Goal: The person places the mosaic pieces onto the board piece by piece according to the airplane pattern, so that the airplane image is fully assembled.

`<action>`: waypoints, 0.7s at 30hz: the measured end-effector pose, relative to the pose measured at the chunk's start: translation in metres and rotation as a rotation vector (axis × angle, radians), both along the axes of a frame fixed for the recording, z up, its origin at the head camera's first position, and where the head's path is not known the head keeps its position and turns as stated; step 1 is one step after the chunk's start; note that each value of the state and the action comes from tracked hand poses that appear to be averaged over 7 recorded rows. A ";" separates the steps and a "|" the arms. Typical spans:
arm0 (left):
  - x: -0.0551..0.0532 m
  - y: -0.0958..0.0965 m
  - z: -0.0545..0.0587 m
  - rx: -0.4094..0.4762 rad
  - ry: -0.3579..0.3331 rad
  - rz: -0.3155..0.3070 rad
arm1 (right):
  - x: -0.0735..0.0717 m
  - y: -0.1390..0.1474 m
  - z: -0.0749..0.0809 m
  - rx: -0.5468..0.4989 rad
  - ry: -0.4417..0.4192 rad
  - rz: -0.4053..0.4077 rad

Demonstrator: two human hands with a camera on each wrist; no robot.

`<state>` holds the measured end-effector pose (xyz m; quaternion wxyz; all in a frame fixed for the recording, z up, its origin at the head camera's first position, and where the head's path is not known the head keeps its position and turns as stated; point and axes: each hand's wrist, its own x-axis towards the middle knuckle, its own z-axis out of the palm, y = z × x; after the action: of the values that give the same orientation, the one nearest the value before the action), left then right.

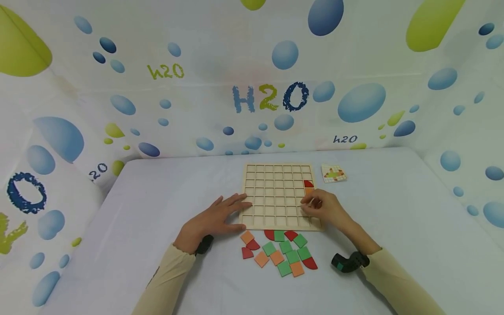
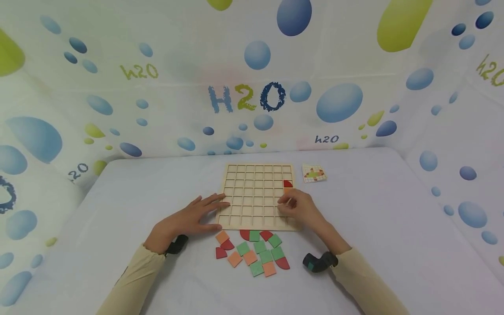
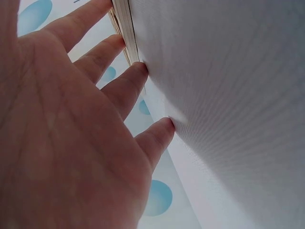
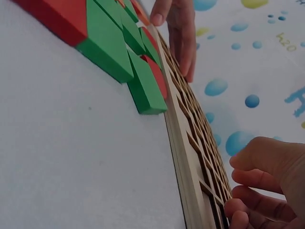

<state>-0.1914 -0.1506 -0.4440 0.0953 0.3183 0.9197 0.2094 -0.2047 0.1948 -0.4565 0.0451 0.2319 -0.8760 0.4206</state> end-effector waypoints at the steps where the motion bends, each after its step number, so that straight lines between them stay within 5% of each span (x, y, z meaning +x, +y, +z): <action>1: 0.000 0.000 -0.002 -0.002 0.008 -0.003 | 0.002 -0.001 -0.001 0.000 0.002 0.005; 12: 0.008 -0.002 -0.008 -0.019 0.029 -0.002 | 0.020 -0.014 -0.012 -0.017 0.047 0.098; 21: 0.014 0.001 -0.008 -0.039 0.025 0.013 | 0.031 -0.017 -0.017 -0.055 0.088 0.280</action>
<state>-0.1770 -0.1499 -0.4523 0.0888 0.3127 0.9268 0.1879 -0.1737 0.1782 -0.4733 0.0308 0.3688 -0.8203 0.4360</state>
